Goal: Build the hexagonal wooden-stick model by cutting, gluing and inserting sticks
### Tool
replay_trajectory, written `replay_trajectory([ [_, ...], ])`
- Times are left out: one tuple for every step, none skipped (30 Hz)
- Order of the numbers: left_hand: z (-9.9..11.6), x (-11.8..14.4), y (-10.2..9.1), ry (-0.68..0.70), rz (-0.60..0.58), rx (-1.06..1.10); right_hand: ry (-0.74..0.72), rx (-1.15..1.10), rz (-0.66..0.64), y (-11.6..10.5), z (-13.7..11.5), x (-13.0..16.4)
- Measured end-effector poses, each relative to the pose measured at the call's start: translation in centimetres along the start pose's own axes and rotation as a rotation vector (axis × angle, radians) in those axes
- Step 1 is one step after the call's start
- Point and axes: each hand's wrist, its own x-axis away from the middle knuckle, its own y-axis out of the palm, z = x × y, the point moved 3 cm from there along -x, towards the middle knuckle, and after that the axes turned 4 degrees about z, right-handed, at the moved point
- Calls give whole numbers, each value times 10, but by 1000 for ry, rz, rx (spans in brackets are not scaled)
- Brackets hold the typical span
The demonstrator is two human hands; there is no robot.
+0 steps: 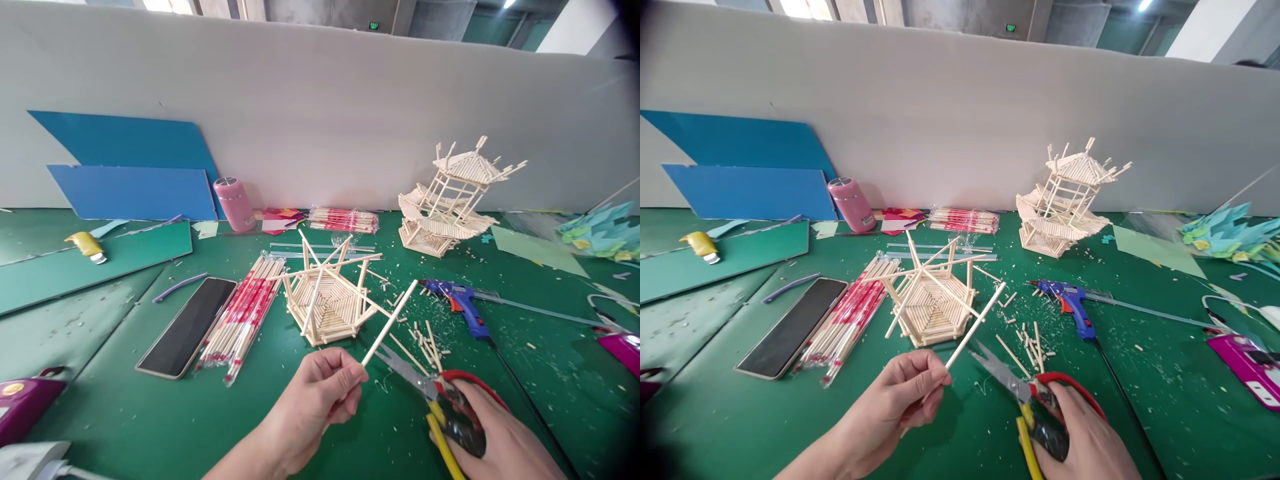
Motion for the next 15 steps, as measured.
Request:
replay_trajectory([
  [-1,0,0,-3,5,-16,-34,48,-4,-4,3,-4],
  [-2,-1,-1,-5,6,-39,-70,84,12,-8,5,-6],
  [-3,-1,-1,-7,8,-69,-106,108,49,-13,5,-8],
  [-3,-1,-1,-5,16,-109,-138,116,101,-18,3,-9],
  [-4,-2,-1,-1,30,-157,-164,108,164,-23,-2,-9],
  [-4,-2,-1,9,45,-212,-182,78,225,-27,-9,-9],
  [-5,-2,0,25,58,-273,-180,13,265,-31,-18,-8],
  [-5,-2,1,51,66,-337,-170,-87,263,-32,-29,-8],
  [-4,-2,3,84,63,-400,-164,-226,193,-31,-41,-8],
  [-4,-1,5,122,50,-459,-160,-377,60,-25,-55,-9],
  [-3,1,7,160,33,-515,-143,-533,-18,-21,-69,-9],
  [-2,4,9,195,12,-569,-113,-687,-74,-16,-81,-10],
  [-1,6,11,227,-7,-619,-82,-808,-91,-11,-92,-10],
  [0,9,13,257,-19,-667,-42,-883,-50,-8,-100,-10],
  [1,12,13,280,-23,-709,-17,-909,1,-5,-107,-10],
])
